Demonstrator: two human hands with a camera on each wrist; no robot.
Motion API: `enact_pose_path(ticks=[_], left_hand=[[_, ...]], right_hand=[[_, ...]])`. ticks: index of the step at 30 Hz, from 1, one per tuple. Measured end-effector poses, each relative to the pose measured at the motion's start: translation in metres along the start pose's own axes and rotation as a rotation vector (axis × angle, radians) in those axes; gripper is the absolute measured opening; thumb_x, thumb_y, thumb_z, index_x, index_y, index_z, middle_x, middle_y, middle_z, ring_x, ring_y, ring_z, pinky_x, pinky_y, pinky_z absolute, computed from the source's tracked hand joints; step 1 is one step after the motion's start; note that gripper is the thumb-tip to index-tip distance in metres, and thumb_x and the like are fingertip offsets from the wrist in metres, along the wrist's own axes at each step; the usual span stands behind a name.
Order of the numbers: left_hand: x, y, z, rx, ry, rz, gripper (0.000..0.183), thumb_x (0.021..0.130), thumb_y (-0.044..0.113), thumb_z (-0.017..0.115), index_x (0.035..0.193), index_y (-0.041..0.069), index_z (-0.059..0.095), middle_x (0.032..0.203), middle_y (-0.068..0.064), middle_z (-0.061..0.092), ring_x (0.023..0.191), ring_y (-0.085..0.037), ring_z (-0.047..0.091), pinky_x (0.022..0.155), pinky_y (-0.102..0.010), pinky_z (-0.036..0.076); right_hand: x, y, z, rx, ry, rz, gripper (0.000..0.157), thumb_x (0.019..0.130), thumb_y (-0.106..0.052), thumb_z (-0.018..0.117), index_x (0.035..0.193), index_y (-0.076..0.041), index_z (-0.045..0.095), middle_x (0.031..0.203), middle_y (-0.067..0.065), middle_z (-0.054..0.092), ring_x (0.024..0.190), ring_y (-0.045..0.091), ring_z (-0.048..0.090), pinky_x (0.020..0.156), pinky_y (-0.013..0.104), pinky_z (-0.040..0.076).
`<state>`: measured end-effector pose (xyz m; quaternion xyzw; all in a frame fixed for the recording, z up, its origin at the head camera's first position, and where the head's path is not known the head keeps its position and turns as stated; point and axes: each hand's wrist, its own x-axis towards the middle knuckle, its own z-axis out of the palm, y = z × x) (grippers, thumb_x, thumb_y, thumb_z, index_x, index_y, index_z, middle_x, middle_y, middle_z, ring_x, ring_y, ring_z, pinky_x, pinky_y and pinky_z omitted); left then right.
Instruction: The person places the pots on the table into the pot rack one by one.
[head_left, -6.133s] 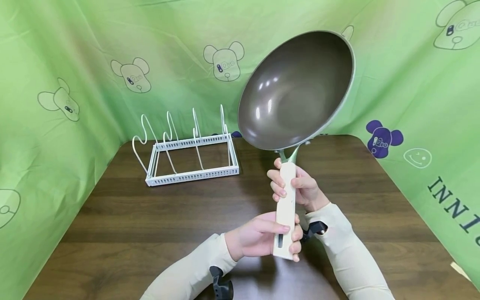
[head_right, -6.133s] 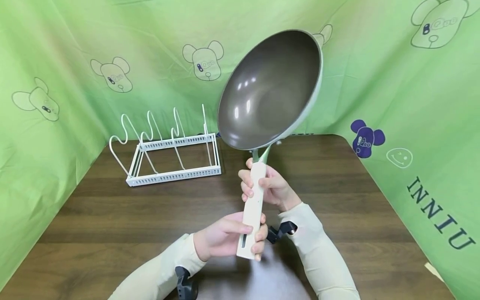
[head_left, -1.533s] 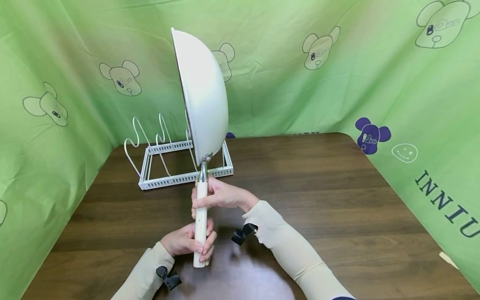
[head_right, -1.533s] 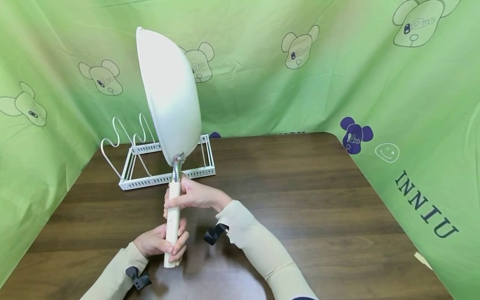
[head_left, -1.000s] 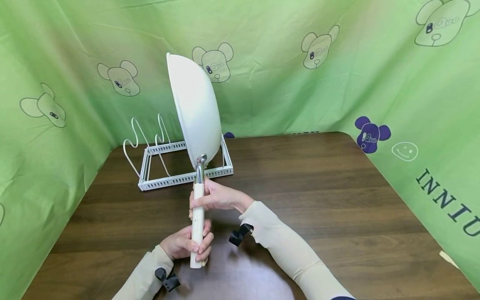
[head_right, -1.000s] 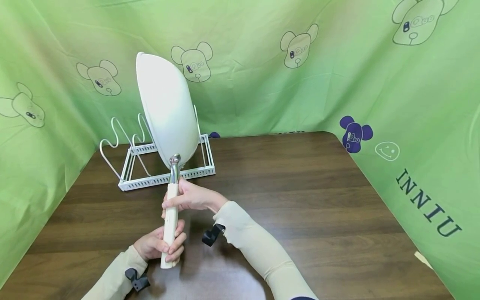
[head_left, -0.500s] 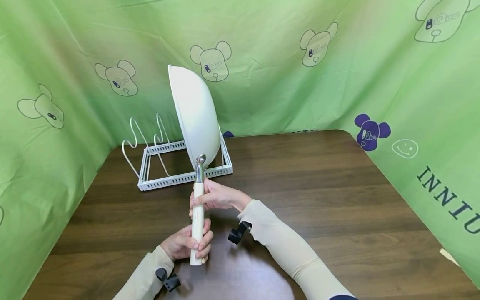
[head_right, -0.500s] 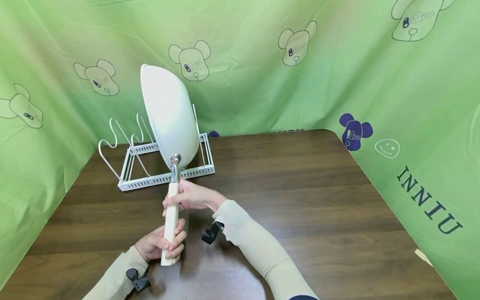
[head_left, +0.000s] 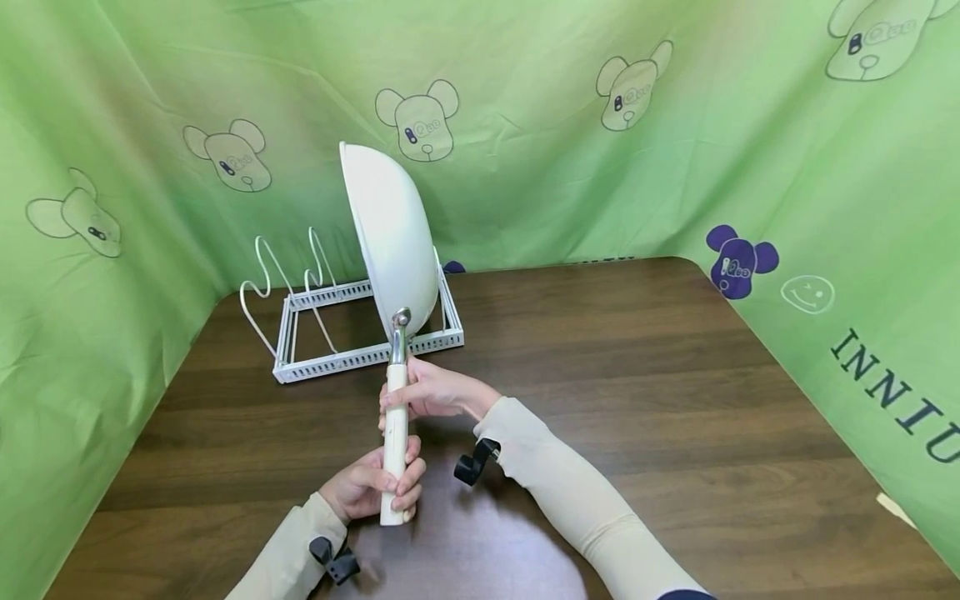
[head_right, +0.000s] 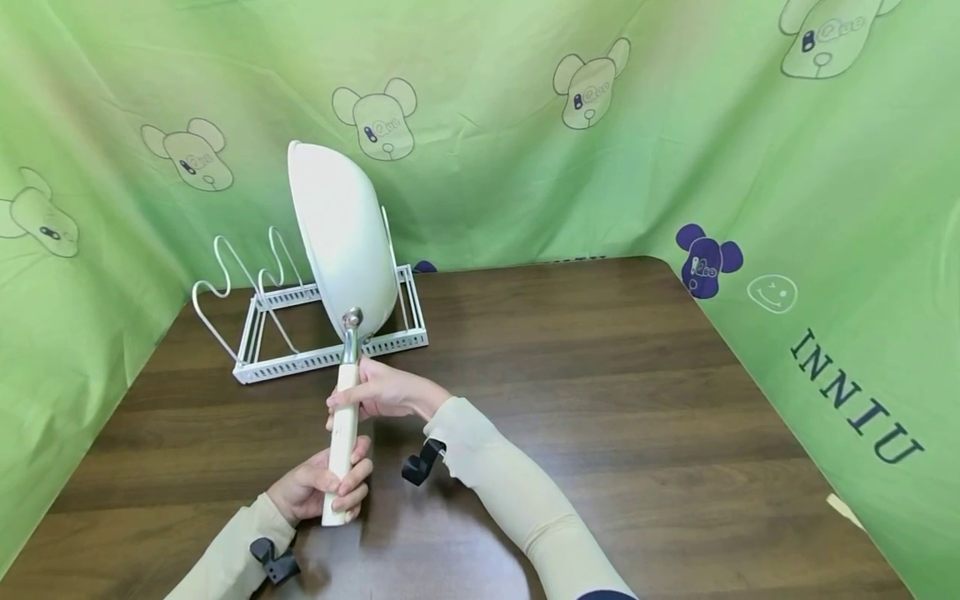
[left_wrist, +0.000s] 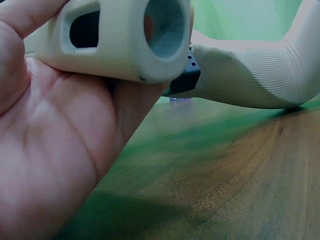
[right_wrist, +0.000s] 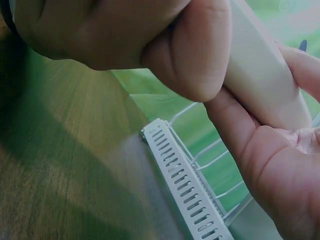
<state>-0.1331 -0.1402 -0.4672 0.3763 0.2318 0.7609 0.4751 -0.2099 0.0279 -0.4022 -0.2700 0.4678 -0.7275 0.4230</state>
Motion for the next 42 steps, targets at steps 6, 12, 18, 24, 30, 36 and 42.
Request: enact_pose_path(ticks=[6, 12, 18, 24, 30, 36, 42], left_hand=[[0.000, 0.001, 0.000, 0.002, 0.041, -0.002, 0.026, 0.097, 0.009, 0.052, 0.116, 0.021, 0.040, 0.089, 0.004, 0.050, 0.079, -0.009, 0.054, 0.083, -0.028, 0.050], [0.000, 0.002, 0.000, -0.002, 0.082, -0.013, 0.022, 0.098, 0.011, 0.051, 0.116, 0.020, 0.042, 0.091, 0.004, 0.052, 0.081, -0.010, 0.054, 0.084, -0.029, 0.049], [-0.002, 0.003, 0.001, 0.017, 0.172, -0.060, 0.018, 0.098, 0.009, 0.052, 0.112, 0.017, 0.045, 0.091, 0.002, 0.054, 0.083, -0.012, 0.055, 0.083, -0.032, 0.049], [-0.002, 0.005, -0.001, 0.037, 0.251, -0.093, 0.020, 0.096, 0.004, 0.053, 0.111, 0.016, 0.050, 0.094, 0.003, 0.058, 0.087, -0.012, 0.057, 0.086, -0.033, 0.049], [-0.002, 0.006, 0.000, 0.089, 0.365, -0.105, 0.026, 0.093, -0.004, 0.052, 0.110, 0.016, 0.053, 0.097, 0.003, 0.060, 0.090, -0.012, 0.059, 0.089, -0.033, 0.050], [-0.004, 0.005, -0.001, 0.122, 0.435, -0.062, 0.032, 0.090, -0.011, 0.052, 0.113, 0.012, 0.053, 0.098, 0.002, 0.063, 0.095, -0.014, 0.063, 0.092, -0.034, 0.051], [-0.004, 0.003, -0.003, 0.146, 0.443, -0.027, 0.033, 0.090, -0.010, 0.054, 0.116, 0.010, 0.052, 0.099, 0.001, 0.064, 0.096, -0.017, 0.065, 0.093, -0.034, 0.051]], right_hand=[[0.001, -0.001, -0.001, 0.006, 0.027, 0.019, 0.021, 0.092, 0.014, 0.041, 0.097, -0.006, 0.041, 0.082, 0.004, 0.065, 0.076, 0.019, 0.069, 0.071, 0.032, 0.058], [0.000, -0.001, -0.003, 0.024, 0.030, 0.018, 0.022, 0.090, 0.014, 0.042, 0.097, -0.007, 0.041, 0.082, 0.004, 0.065, 0.076, 0.020, 0.069, 0.070, 0.033, 0.058], [0.000, 0.004, -0.008, 0.040, 0.027, 0.020, 0.023, 0.090, 0.016, 0.040, 0.095, -0.007, 0.041, 0.080, 0.003, 0.064, 0.075, 0.020, 0.069, 0.070, 0.033, 0.058], [0.001, 0.007, -0.013, 0.041, 0.035, 0.025, 0.025, 0.091, 0.017, 0.039, 0.095, -0.007, 0.040, 0.079, 0.004, 0.065, 0.074, 0.021, 0.070, 0.070, 0.033, 0.058], [0.002, 0.011, -0.016, 0.051, 0.057, 0.032, 0.030, 0.090, 0.020, 0.038, 0.099, -0.009, 0.037, 0.079, 0.003, 0.065, 0.075, 0.021, 0.069, 0.072, 0.034, 0.057], [0.003, 0.013, -0.019, 0.035, 0.061, 0.007, 0.033, 0.089, 0.023, 0.039, 0.098, -0.009, 0.040, 0.079, 0.004, 0.066, 0.077, 0.020, 0.068, 0.078, 0.036, 0.056], [0.003, 0.015, -0.020, 0.019, 0.094, -0.006, 0.034, 0.088, 0.023, 0.041, 0.097, -0.009, 0.043, 0.081, 0.004, 0.065, 0.078, 0.020, 0.068, 0.077, 0.036, 0.056]])
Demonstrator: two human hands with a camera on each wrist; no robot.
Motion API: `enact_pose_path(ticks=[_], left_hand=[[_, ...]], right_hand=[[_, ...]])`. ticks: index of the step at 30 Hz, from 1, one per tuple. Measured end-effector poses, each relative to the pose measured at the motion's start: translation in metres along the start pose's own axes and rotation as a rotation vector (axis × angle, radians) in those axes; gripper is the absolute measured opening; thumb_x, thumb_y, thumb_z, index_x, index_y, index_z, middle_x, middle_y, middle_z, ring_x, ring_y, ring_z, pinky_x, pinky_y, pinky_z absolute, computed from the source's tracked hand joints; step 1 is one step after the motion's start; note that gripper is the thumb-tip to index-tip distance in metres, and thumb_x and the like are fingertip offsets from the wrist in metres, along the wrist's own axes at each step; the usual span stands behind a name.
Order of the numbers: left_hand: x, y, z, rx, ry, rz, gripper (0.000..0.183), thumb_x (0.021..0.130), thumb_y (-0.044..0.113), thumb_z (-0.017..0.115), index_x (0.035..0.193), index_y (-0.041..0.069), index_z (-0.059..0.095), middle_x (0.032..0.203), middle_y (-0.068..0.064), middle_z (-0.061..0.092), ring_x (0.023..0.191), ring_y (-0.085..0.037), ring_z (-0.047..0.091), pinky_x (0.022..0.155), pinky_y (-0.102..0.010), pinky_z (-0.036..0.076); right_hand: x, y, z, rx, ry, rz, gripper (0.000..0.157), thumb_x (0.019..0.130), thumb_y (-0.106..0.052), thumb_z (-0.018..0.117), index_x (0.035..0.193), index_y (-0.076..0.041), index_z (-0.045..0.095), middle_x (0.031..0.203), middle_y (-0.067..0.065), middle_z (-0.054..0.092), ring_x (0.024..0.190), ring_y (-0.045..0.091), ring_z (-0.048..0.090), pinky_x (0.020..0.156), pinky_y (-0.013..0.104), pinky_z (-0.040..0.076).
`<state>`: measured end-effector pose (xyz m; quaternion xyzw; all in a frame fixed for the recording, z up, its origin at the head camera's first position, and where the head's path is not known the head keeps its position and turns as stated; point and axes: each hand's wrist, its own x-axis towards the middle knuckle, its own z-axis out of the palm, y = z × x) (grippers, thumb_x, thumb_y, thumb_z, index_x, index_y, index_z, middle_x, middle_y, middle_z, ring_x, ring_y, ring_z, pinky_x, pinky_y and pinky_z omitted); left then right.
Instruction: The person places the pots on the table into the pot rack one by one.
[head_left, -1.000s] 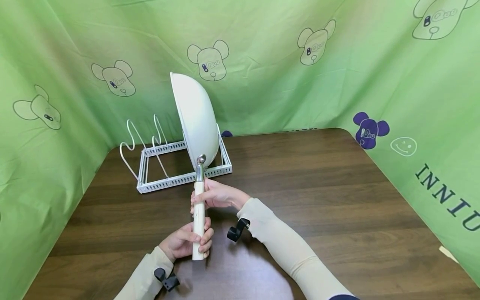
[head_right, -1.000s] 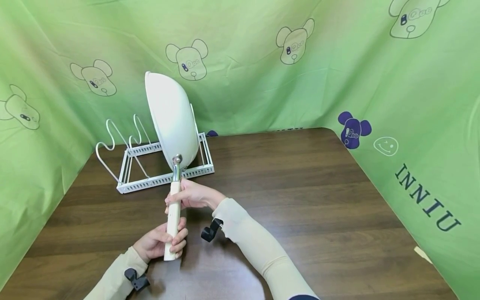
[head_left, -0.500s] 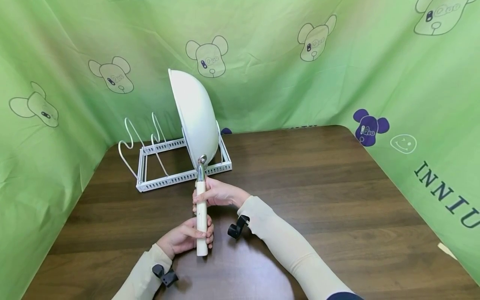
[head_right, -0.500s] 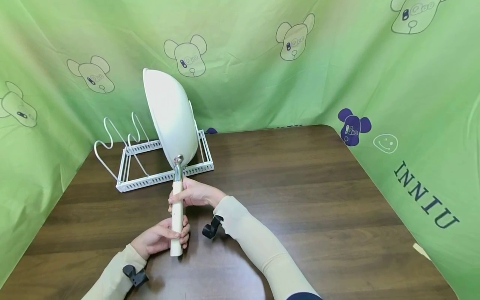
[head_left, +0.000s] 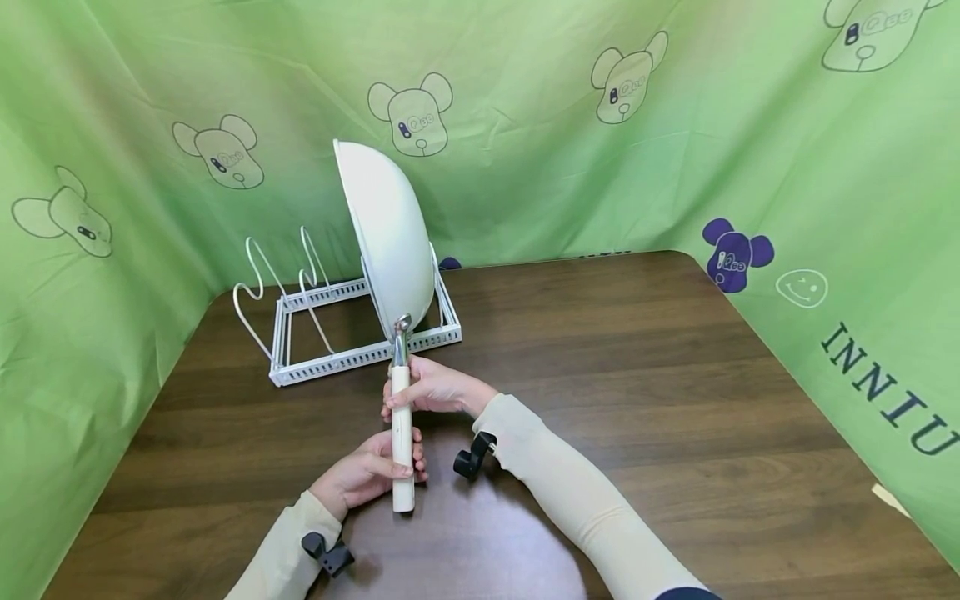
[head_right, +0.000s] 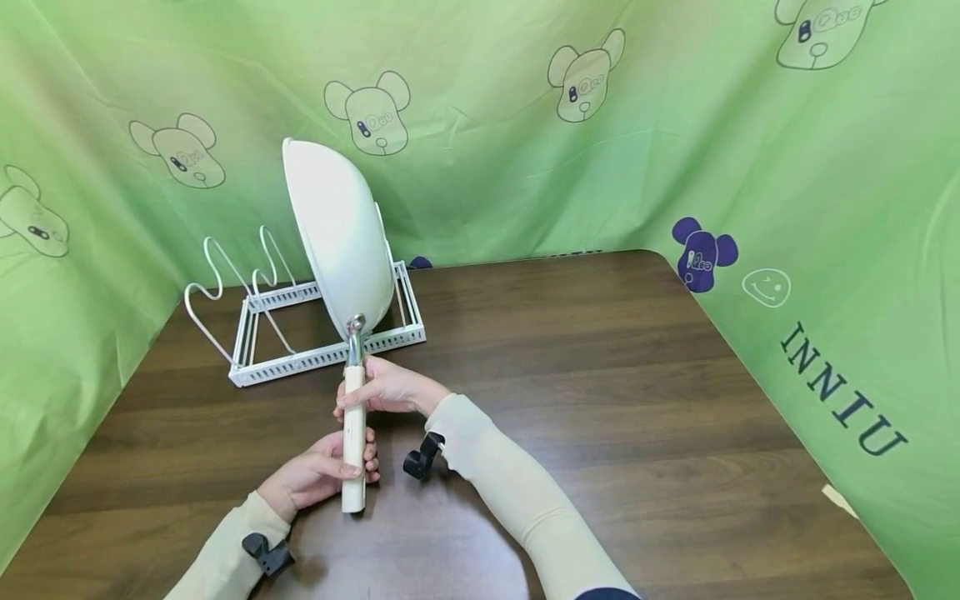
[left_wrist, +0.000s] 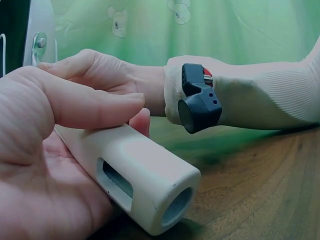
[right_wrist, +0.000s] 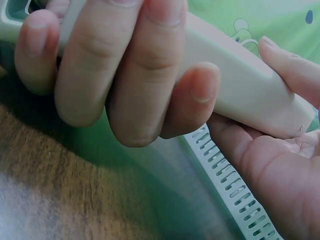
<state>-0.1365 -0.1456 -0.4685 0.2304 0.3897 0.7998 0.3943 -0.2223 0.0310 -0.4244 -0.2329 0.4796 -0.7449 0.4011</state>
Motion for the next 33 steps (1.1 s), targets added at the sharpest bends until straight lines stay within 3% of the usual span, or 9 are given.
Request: enact_pose_path(ticks=[6, 15, 21, 24, 27, 30, 33], left_hand=[[0.002, 0.000, 0.000, 0.013, 0.047, 0.002, 0.036, 0.088, -0.013, 0.054, 0.116, 0.009, 0.053, 0.098, 0.001, 0.066, 0.094, -0.017, 0.065, 0.091, -0.034, 0.052], [0.002, 0.004, 0.004, 0.105, 0.200, -0.038, 0.031, 0.087, -0.010, 0.055, 0.113, 0.007, 0.050, 0.092, 0.001, 0.063, 0.087, -0.016, 0.067, 0.087, -0.034, 0.055], [-0.004, 0.012, 0.001, 0.185, 0.252, -0.034, 0.028, 0.090, -0.009, 0.054, 0.113, 0.006, 0.050, 0.093, 0.000, 0.064, 0.086, -0.015, 0.065, 0.085, -0.033, 0.055], [-0.007, 0.020, 0.001, 0.251, 0.279, -0.050, 0.032, 0.093, -0.005, 0.054, 0.123, -0.003, 0.045, 0.097, -0.003, 0.064, 0.089, -0.015, 0.064, 0.086, -0.033, 0.054], [-0.010, 0.028, 0.000, 0.339, 0.303, -0.086, 0.047, 0.096, -0.001, 0.057, 0.134, -0.012, 0.032, 0.106, -0.008, 0.064, 0.095, -0.016, 0.066, 0.088, -0.032, 0.054], [-0.012, 0.038, 0.002, 0.477, 0.339, -0.109, 0.055, 0.096, 0.003, 0.058, 0.136, -0.017, 0.025, 0.115, -0.015, 0.061, 0.098, -0.016, 0.066, 0.087, -0.030, 0.053], [-0.011, 0.045, 0.008, 0.644, 0.439, -0.065, 0.055, 0.094, 0.002, 0.059, 0.136, -0.015, 0.027, 0.121, -0.022, 0.055, 0.099, -0.014, 0.064, 0.084, -0.028, 0.053]], right_hand=[[-0.002, 0.001, -0.002, -0.012, 0.054, 0.004, 0.035, 0.087, 0.024, 0.043, 0.109, -0.003, 0.038, 0.084, 0.005, 0.064, 0.079, 0.020, 0.068, 0.078, 0.034, 0.056], [-0.013, -0.004, -0.015, -0.140, 0.101, 0.023, 0.045, 0.089, 0.019, 0.047, 0.131, 0.008, 0.032, 0.097, 0.006, 0.063, 0.088, 0.016, 0.066, 0.088, 0.039, 0.055], [-0.032, -0.012, -0.032, -0.174, 0.055, -0.018, 0.051, 0.093, 0.013, 0.046, 0.139, 0.015, 0.024, 0.104, 0.008, 0.065, 0.095, 0.019, 0.067, 0.095, 0.042, 0.053], [-0.045, -0.015, -0.039, -0.202, 0.054, -0.030, 0.052, 0.093, 0.011, 0.048, 0.139, 0.016, 0.023, 0.105, 0.009, 0.066, 0.098, 0.020, 0.067, 0.094, 0.041, 0.053], [-0.059, -0.018, -0.045, -0.250, 0.089, -0.028, 0.050, 0.093, 0.010, 0.050, 0.137, 0.015, 0.026, 0.105, 0.010, 0.066, 0.097, 0.021, 0.067, 0.092, 0.040, 0.054], [-0.075, -0.022, -0.050, -0.359, 0.142, -0.004, 0.049, 0.093, 0.009, 0.053, 0.136, 0.015, 0.029, 0.106, 0.016, 0.066, 0.095, 0.023, 0.067, 0.089, 0.039, 0.055], [-0.091, -0.027, -0.054, -0.530, 0.185, 0.026, 0.050, 0.093, 0.003, 0.060, 0.135, 0.014, 0.034, 0.108, 0.022, 0.065, 0.094, 0.026, 0.067, 0.087, 0.038, 0.055]])
